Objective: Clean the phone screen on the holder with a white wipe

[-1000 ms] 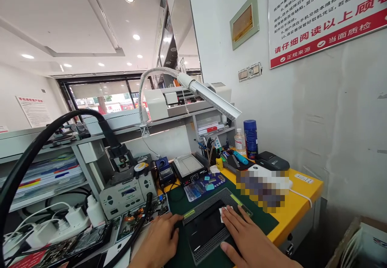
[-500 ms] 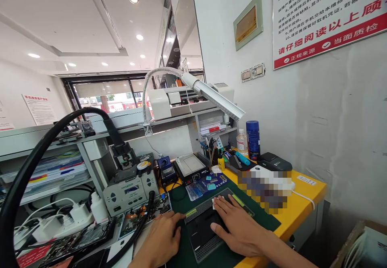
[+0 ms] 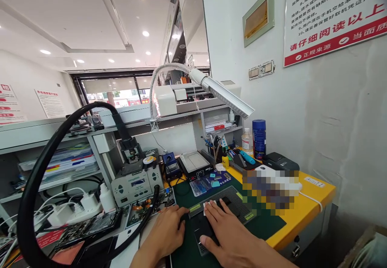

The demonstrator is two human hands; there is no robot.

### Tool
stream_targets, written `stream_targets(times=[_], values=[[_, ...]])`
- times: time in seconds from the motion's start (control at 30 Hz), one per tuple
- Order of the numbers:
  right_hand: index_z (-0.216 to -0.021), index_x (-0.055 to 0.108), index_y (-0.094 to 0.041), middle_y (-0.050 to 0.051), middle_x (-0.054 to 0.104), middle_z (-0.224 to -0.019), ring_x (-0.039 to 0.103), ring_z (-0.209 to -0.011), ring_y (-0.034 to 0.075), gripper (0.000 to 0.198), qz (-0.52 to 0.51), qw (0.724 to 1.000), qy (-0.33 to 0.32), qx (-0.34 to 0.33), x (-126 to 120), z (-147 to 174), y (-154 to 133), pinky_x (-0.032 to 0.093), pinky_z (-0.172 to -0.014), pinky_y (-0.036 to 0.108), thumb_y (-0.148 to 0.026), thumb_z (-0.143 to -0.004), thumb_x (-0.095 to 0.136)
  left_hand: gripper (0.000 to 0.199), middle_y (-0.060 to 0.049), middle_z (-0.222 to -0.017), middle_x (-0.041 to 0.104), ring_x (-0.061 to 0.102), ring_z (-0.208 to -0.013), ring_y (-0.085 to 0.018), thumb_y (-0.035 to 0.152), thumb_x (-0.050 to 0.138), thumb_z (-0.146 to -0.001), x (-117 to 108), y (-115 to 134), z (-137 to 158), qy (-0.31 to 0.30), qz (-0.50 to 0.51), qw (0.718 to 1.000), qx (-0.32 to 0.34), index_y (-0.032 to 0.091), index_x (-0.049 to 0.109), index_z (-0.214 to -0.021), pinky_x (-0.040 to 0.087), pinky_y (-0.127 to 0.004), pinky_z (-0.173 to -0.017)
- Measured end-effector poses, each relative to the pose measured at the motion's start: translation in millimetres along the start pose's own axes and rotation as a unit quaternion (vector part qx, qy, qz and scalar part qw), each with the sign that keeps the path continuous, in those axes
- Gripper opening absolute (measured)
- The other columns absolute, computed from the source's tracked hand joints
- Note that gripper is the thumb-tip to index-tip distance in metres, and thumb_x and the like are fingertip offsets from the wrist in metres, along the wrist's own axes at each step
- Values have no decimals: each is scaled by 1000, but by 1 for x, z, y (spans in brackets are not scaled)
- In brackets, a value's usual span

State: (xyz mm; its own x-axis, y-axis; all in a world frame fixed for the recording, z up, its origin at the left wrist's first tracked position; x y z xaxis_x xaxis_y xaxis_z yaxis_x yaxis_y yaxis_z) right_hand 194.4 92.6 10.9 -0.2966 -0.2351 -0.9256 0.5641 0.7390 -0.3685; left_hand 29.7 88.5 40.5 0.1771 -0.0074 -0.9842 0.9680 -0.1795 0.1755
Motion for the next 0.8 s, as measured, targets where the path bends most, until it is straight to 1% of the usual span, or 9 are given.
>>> stream_targets(times=[0.1, 0.17, 0.27, 0.37, 0.43, 0.6, 0.7, 0.8], values=[[-162, 23, -9, 17, 20, -168, 14, -156, 37, 80, -13, 999, -2, -34, 6, -7, -17, 5, -127, 61, -62, -103, 35, 43, -7, -123, 71, 63, -118, -27, 23, 48, -93, 2, -1, -1, 9, -6, 1000, 6, 28, 66, -133, 44, -39, -103], [-162, 25, -9, 18, 22, -167, 16, -156, 38, 79, -18, 998, -5, -55, 8, -11, -29, 3, -126, 62, -61, -103, 35, 43, -7, -124, 71, 63, -119, -27, 23, 48, -93, 4, -2, -1, 11, -8, 1000, 9, 28, 66, -132, 43, -39, -103], [-160, 29, -6, 21, 26, -165, 21, -154, 39, 80, -19, 998, -13, -57, 7, -16, -40, 3, -126, 62, -60, -102, 37, 42, -6, -122, 72, 64, -118, -27, 22, 49, -93, 4, -2, 0, 11, -9, 1000, 9, 29, 67, -131, 43, -38, -104], [-160, 30, -6, 23, 29, -164, 22, -154, 38, 80, -27, 998, -14, -60, 3, -17, -46, 3, -126, 61, -60, -102, 36, 42, -6, -119, 72, 64, -116, -26, 21, 48, -93, 2, -1, 1, 11, -10, 1000, 10, 29, 67, -131, 44, -37, -101], [-161, 29, -6, 22, 29, -164, 21, -155, 37, 79, -37, 997, -17, -63, 0, -15, -48, 3, -126, 62, -60, -102, 36, 43, -7, -120, 72, 64, -117, -26, 21, 48, -93, 1, 0, 1, 10, -12, 1000, 9, 29, 66, -131, 44, -37, -101], [-162, 27, -11, 18, 27, -166, 20, -155, 37, 78, -48, 995, -33, -81, 1, -9, -49, 0, -126, 62, -61, -102, 35, 44, -7, -125, 71, 62, -120, -26, 20, 49, -92, 1, 0, 0, 3, -11, 1000, 2, 28, 66, -133, 44, -38, -103], [-162, 27, -11, 18, 28, -165, 20, -154, 38, 78, -39, 995, -25, -87, 6, -5, -44, 2, -126, 63, -62, -103, 35, 44, -7, -126, 71, 63, -120, -26, 22, 49, -93, 1, 0, 0, 2, -13, 1000, -1, 28, 66, -133, 44, -38, -104], [-162, 27, -14, 15, 28, -165, 23, -153, 39, 75, -28, 993, -5, -117, 18, 1, -40, 7, -127, 62, -61, -104, 36, 43, -6, -125, 71, 63, -120, -26, 23, 49, -93, 0, 1, 0, 3, -9, 1000, -1, 28, 66, -132, 44, -38, -104]])
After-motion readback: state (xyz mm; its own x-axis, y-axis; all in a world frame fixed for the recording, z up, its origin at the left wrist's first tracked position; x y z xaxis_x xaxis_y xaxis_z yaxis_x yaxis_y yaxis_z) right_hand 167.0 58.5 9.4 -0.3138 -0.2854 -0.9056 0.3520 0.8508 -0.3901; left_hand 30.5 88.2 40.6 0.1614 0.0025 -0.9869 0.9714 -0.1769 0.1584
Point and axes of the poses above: each hand's wrist, its own z-axis away from the middle knuckle, its own x-axis out of the palm, y = z × x, the point moved 8 cm from there along -z, towards the middle knuckle
